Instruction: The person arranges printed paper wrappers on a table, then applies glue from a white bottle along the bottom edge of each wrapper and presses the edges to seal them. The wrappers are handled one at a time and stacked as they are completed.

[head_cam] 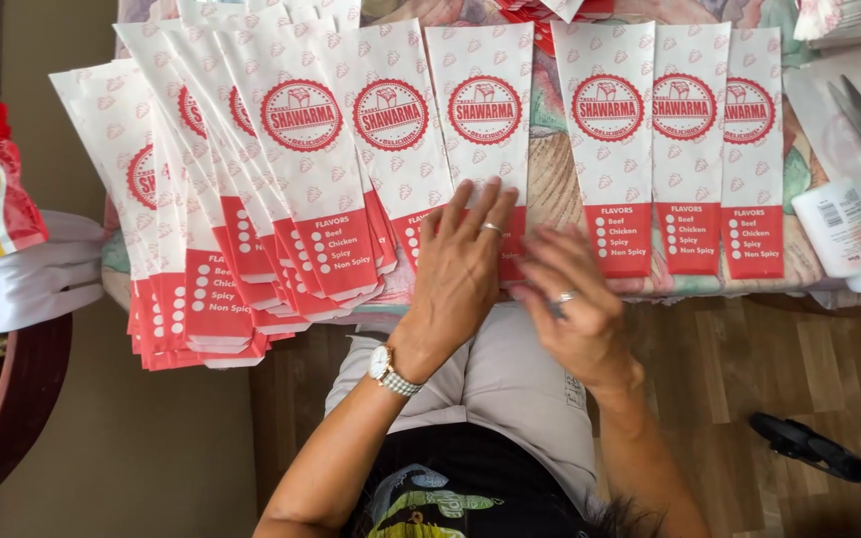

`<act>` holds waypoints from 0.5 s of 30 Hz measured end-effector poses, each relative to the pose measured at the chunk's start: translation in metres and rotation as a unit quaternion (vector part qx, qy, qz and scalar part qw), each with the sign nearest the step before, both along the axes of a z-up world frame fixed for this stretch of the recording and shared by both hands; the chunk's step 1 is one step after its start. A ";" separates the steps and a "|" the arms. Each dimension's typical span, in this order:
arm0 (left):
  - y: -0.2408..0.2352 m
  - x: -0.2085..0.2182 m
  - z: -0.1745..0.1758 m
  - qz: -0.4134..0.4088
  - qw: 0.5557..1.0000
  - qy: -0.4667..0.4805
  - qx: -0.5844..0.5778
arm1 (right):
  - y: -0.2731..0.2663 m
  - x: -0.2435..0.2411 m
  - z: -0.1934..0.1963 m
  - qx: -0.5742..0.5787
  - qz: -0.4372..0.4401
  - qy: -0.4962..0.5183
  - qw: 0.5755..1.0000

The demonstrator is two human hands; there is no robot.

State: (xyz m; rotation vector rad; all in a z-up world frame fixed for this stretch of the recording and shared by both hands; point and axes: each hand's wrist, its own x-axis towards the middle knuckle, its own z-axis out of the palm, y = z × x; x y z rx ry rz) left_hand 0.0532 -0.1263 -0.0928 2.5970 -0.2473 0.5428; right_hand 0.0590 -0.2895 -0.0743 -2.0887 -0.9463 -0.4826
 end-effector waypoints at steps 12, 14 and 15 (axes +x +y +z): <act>0.041 -0.058 0.012 0.000 0.993 -0.082 -0.079 | -0.004 0.001 -0.012 -0.015 0.044 -0.039 0.998; 0.042 -0.058 0.012 0.009 0.992 -0.106 -0.074 | -0.003 0.001 -0.012 -0.017 0.044 -0.048 0.998; 0.042 -0.058 0.013 0.018 0.989 -0.130 -0.070 | -0.004 0.001 -0.012 -0.019 0.045 -0.056 0.997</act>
